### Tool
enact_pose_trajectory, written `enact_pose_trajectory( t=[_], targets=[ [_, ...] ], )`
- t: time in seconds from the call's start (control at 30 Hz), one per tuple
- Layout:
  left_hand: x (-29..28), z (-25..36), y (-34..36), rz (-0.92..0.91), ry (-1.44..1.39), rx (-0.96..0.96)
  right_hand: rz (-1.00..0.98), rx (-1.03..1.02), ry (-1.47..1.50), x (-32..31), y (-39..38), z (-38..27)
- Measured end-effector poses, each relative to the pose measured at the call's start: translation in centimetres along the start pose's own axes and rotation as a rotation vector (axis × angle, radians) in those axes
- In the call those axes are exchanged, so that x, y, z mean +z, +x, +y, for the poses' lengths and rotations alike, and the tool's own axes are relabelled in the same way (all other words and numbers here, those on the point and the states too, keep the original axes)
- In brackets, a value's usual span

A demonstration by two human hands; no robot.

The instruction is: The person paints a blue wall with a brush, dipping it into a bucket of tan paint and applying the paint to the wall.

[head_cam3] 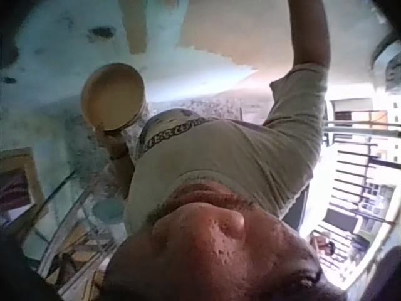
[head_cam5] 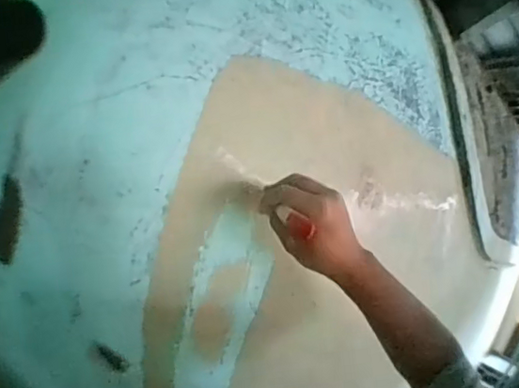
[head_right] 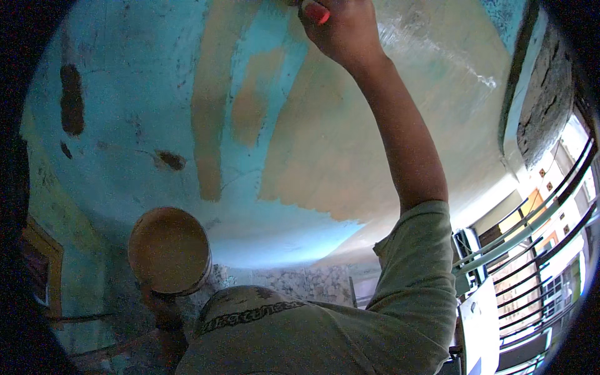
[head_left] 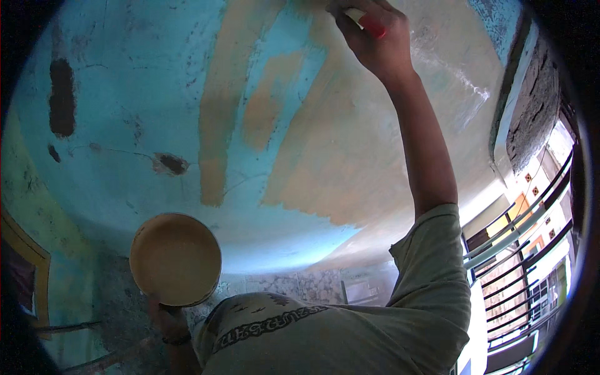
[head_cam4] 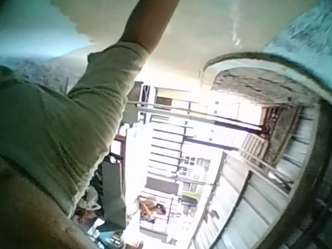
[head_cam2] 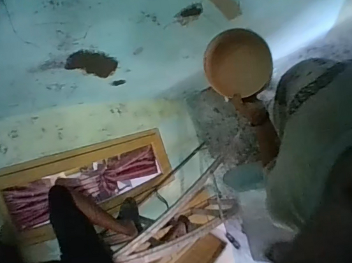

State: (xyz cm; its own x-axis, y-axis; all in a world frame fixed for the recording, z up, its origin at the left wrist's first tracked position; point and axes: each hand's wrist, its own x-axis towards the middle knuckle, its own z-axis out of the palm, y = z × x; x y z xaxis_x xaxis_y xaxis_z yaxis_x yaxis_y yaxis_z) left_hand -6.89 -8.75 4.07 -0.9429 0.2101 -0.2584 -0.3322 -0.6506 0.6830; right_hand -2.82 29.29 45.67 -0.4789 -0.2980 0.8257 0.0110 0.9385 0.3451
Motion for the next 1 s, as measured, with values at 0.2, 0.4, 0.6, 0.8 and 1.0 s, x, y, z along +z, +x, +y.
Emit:
enact_pose_trajectory(
  t=[0.2,0.4,0.6,0.8,1.0],
  targets=[
    [-4.6,-2.5,3.5,-0.162,-0.080,-0.030,-0.207,-0.243,-0.192,9.5,-14.9,-4.8],
    [-1.9,0.1,2.3,-0.051,0.065,0.041,-0.482,-0.132,0.253,10.6,-20.3,-8.7],
    [2.0,1.1,0.1,-0.061,-0.038,0.098,0.038,-0.060,0.246,-0.5,-3.5,1.2],
    [0.9,0.0,1.2,-0.166,0.099,0.082,-0.041,-0.062,-0.184,7.6,-16.3,-2.4],
    [6.0,1.6,-0.3,0.029,-0.101,0.016,-0.639,0.090,0.502,12.6,-27.7,-11.2]
  ],
)
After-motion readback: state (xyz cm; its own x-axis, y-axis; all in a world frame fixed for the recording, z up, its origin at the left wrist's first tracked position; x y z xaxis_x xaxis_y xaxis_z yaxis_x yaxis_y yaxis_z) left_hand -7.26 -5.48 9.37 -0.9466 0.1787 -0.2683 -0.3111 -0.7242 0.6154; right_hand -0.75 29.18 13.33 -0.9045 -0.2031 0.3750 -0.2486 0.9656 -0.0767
